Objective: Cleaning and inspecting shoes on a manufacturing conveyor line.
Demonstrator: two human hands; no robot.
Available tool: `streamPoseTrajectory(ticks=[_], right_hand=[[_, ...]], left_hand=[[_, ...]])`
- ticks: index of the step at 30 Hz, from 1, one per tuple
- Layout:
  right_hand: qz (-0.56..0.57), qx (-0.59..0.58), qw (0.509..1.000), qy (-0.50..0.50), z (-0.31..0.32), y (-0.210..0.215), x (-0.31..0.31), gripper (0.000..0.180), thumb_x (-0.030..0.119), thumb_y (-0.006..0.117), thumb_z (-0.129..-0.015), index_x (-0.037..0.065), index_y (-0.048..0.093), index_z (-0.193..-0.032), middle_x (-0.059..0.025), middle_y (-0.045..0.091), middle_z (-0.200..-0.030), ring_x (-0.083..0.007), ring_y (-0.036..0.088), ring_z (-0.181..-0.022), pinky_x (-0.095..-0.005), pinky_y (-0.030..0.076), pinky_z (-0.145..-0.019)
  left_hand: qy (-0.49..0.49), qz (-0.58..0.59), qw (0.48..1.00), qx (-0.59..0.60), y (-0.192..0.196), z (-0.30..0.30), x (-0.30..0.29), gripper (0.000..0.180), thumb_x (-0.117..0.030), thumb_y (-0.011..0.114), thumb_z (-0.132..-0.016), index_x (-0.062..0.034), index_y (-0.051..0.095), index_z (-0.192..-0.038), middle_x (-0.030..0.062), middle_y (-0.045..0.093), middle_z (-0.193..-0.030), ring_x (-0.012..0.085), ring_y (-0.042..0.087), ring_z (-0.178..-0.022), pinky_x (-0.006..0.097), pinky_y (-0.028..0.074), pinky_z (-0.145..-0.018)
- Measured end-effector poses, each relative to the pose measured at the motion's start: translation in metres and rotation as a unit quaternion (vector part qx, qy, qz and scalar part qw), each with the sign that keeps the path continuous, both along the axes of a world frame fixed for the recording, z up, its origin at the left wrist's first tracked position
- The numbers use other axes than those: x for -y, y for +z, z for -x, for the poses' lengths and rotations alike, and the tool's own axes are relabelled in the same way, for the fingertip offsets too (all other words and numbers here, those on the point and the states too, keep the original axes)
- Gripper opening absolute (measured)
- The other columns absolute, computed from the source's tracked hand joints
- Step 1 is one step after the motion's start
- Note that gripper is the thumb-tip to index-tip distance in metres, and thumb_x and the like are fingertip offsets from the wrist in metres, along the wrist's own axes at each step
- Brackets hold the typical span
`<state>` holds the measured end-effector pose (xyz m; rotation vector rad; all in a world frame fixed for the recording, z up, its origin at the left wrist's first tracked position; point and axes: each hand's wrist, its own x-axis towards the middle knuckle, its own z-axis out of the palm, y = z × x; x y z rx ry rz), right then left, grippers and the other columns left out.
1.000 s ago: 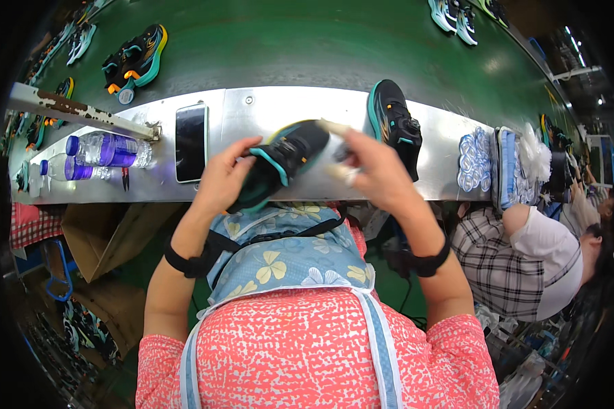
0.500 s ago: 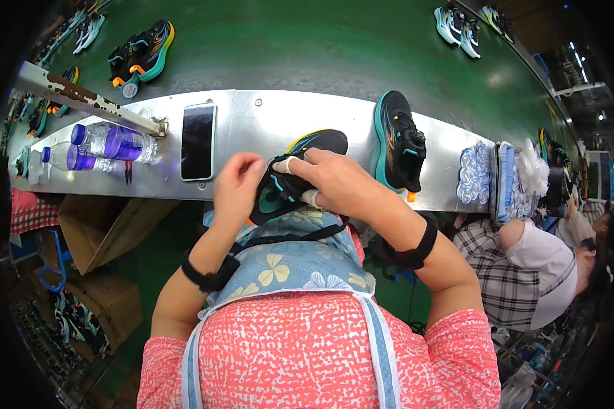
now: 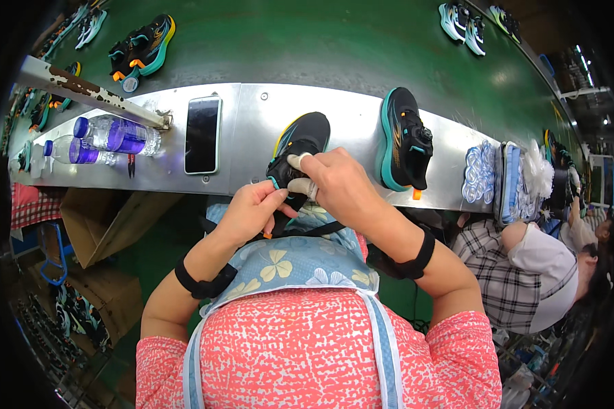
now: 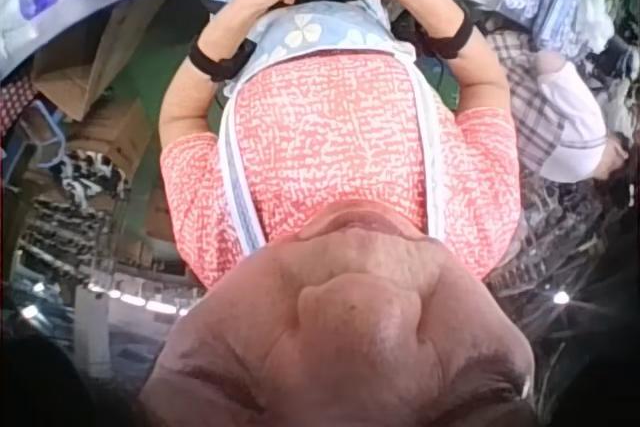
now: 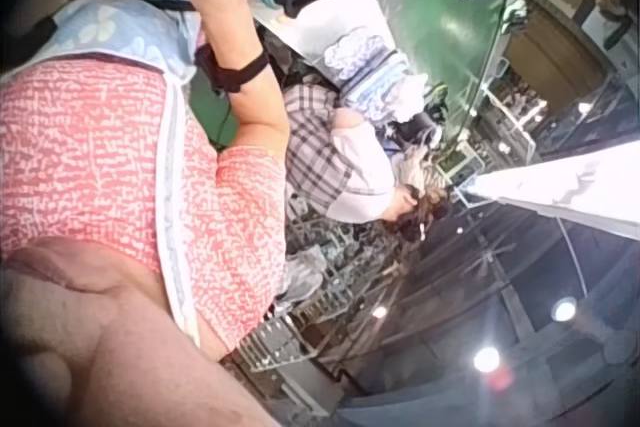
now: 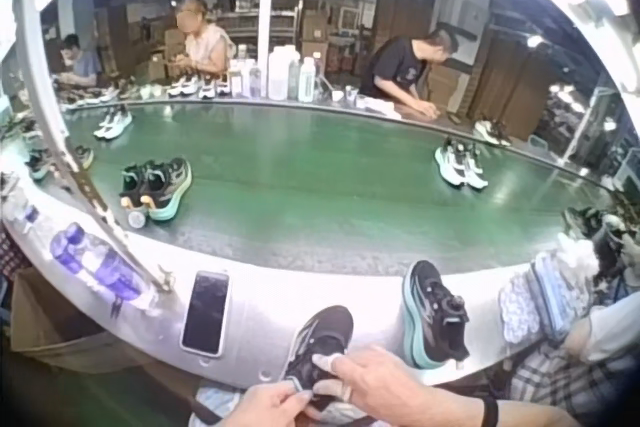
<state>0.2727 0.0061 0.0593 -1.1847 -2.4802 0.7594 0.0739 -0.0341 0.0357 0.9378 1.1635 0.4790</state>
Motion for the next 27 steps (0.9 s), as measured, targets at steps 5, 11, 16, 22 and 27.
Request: streamPoseTrajectory(ticks=[5,11,16,22,27], right_hand=[[0.165,-0.128,0.977,-0.036,0.004,0.015,0.0,0.042,0.021,0.073,-0.079,0.008,0.062,-0.117,-0.0103,0.059,-0.076,-0.0323,0.058,-0.079,-0.0386,0.046,-0.075],[-0.104,-0.024,0.992,-0.062,0.008,-0.007,0.0,0.038,0.022,0.075,-0.076,0.007,0.063,-0.108,-0.0127,0.06,-0.078,-0.0318,0.058,-0.075,-0.0383,0.042,-0.075],[0.099,-0.09,0.99,-0.032,0.006,0.008,-0.002,0.045,0.021,0.075,-0.076,0.007,0.063,-0.117,-0.0107,0.067,-0.096,-0.0288,0.06,-0.087,-0.0352,0.044,-0.081],[-0.073,-0.002,0.996,-0.054,0.011,-0.002,0.001,0.042,0.021,0.074,-0.078,0.009,0.063,-0.117,-0.0097,0.062,-0.083,-0.0281,0.058,-0.081,-0.0361,0.042,-0.081],[-0.062,-0.069,0.996,-0.018,0.013,0.001,0.0,0.036,0.023,0.075,-0.076,0.008,0.064,-0.106,-0.0087,0.061,-0.074,-0.0292,0.057,-0.076,-0.0379,0.041,-0.077]], left_hand=[[0.014,0.053,0.994,0.091,-0.008,0.005,0.005,0.025,-0.019,0.049,-0.099,0.0023,0.062,-0.101,0.0153,0.07,-0.088,0.0089,0.052,-0.045,0.02,0.042,-0.045],[0.022,0.054,0.992,0.112,-0.004,0.001,0.003,0.026,-0.018,0.048,-0.1,0.004,0.06,-0.106,0.0178,0.07,-0.092,0.0107,0.055,-0.048,0.021,0.045,-0.047],[0.024,0.063,0.991,0.114,-0.006,0.002,0.007,0.028,-0.018,0.048,-0.1,0.0053,0.06,-0.108,0.0177,0.069,-0.094,0.0116,0.057,-0.05,0.021,0.046,-0.048],[0.039,0.057,0.991,0.117,-0.003,0.001,0.007,0.027,-0.018,0.048,-0.1,0.0051,0.061,-0.109,0.017,0.07,-0.094,0.0129,0.06,-0.052,0.022,0.048,-0.05],[0.032,0.05,0.995,0.085,-0.002,0.0,0.008,0.027,-0.018,0.048,-0.1,0.0041,0.061,-0.11,0.0165,0.069,-0.094,0.0129,0.061,-0.053,0.022,0.049,-0.05]])
